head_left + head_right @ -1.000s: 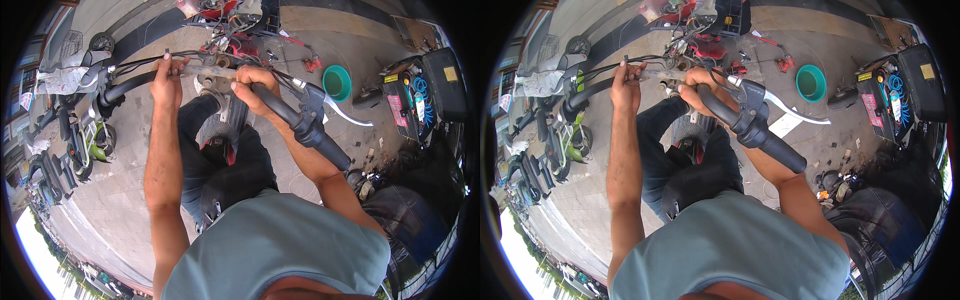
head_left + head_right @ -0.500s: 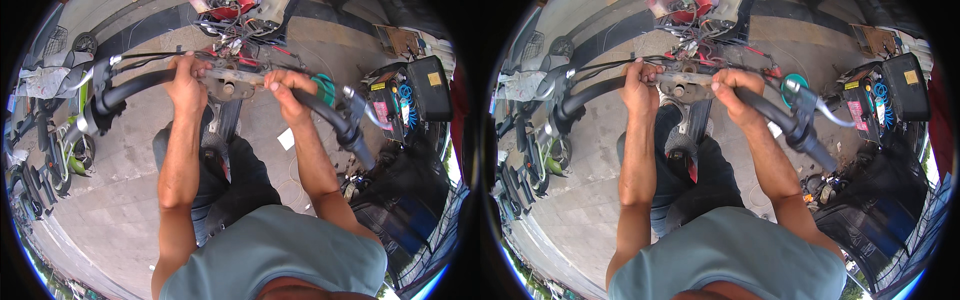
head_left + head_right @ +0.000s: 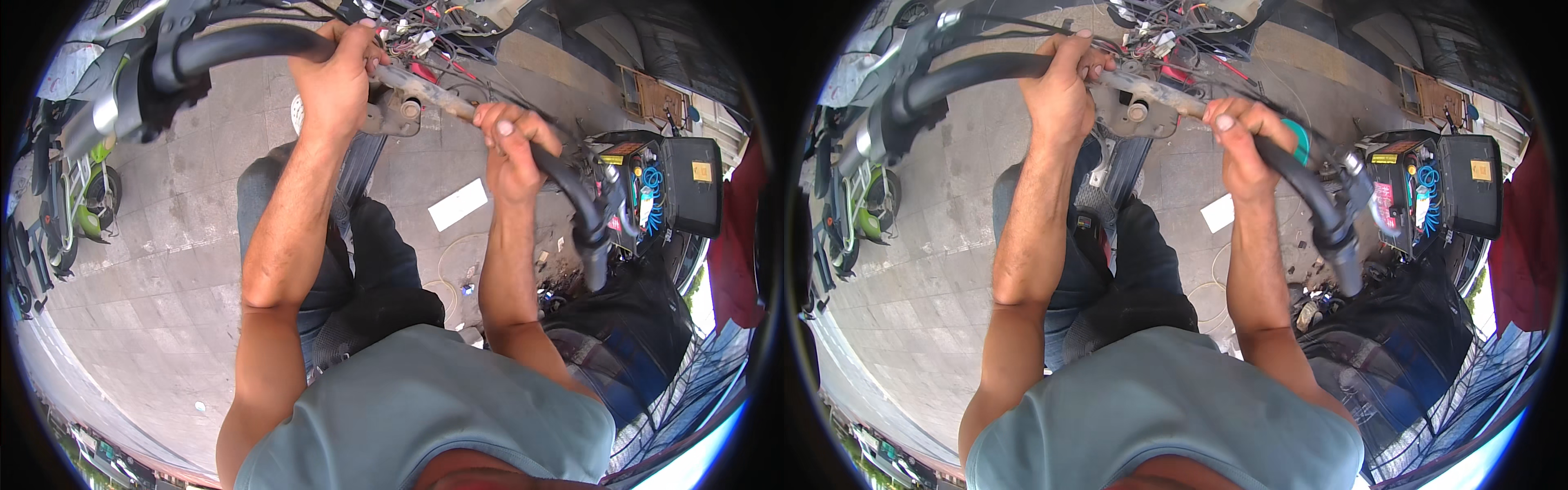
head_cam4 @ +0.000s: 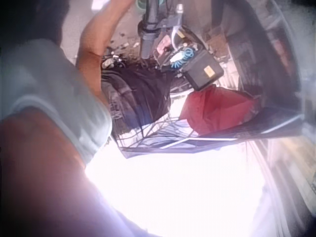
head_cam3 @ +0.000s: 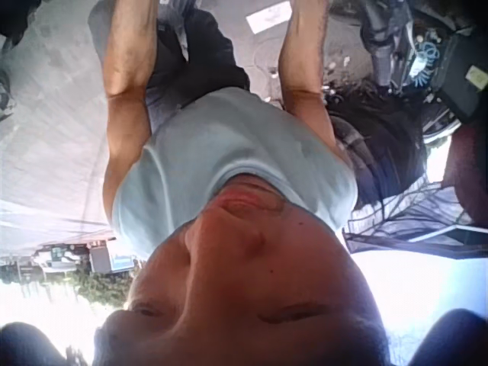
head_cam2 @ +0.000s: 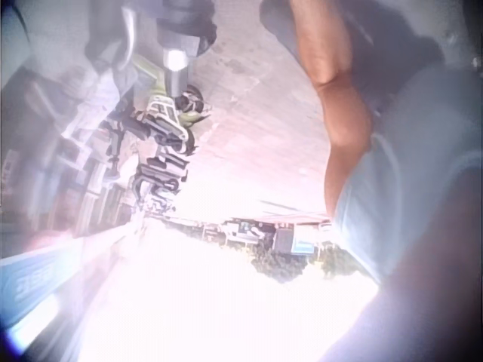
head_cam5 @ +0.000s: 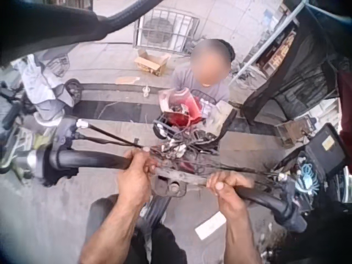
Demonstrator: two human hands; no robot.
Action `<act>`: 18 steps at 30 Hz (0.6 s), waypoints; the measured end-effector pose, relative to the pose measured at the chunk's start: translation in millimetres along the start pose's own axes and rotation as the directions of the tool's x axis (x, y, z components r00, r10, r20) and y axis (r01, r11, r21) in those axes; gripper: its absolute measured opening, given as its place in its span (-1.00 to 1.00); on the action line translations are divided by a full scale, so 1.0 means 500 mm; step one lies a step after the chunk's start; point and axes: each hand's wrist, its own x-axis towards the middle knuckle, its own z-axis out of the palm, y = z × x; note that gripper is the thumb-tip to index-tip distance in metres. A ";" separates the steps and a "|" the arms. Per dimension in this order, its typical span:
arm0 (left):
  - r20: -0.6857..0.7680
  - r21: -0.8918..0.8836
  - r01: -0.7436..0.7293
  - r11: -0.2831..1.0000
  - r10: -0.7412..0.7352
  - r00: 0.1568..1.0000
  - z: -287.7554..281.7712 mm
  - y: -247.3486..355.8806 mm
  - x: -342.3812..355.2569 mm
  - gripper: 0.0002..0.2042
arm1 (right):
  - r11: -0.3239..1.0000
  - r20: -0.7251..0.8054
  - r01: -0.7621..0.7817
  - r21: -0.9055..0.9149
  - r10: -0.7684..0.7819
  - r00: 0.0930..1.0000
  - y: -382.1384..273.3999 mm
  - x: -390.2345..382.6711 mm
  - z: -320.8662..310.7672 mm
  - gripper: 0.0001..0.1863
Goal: The person works on the handlebars of a red motor scooter, manipulating the brake levers and cables. They adjust the position of the handlebar grips and tighten components near the stem while another person assists in the background.
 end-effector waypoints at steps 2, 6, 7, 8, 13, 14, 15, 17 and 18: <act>-0.092 -0.104 -0.029 0.994 0.019 0.996 -0.023 -0.005 -0.025 -0.68 | 0.990 0.176 -0.094 -0.104 0.111 0.978 -0.020 0.083 -0.008 -0.67; -0.067 -0.099 -0.057 0.994 0.050 0.996 -0.032 -0.004 -0.018 -0.68 | 0.990 0.222 -0.097 -0.104 0.119 0.968 -0.026 0.077 -0.001 -0.68; -0.071 -0.059 -0.061 0.996 0.057 0.996 -0.034 -0.001 -0.001 -0.69 | 0.990 0.156 -0.044 -0.131 0.064 0.986 -0.019 0.029 0.017 -0.69; -0.003 -0.009 -0.076 0.997 0.076 0.997 -0.025 0.007 0.010 -0.70 | 0.988 0.102 0.028 -0.153 -0.013 0.995 -0.007 -0.010 0.042 -0.70; 0.027 0.123 -0.004 0.992 0.000 1.000 0.018 0.012 0.023 -0.71 | 0.993 0.018 0.024 -0.112 -0.022 1.000 -0.009 -0.029 0.026 -0.70; -0.001 0.093 -0.007 0.996 0.007 1.000 0.008 0.007 0.012 -0.71 | 0.997 0.023 -0.019 -0.080 0.021 1.000 -0.015 -0.007 0.011 -0.70; -0.025 0.060 -0.014 0.998 0.016 1.000 0.001 0.002 0.003 -0.71 | 0.994 0.067 -0.056 -0.093 0.063 0.996 -0.021 0.013 0.001 -0.70; -0.073 0.015 -0.059 0.998 0.060 0.995 -0.017 -0.010 -0.010 -0.70 | 0.991 0.150 -0.098 -0.093 0.111 0.982 -0.026 0.048 -0.007 -0.70; -0.070 0.016 -0.064 0.998 0.065 0.995 -0.022 -0.015 -0.011 -0.70 | 0.990 0.179 -0.106 -0.091 0.121 0.976 -0.027 0.059 -0.006 -0.70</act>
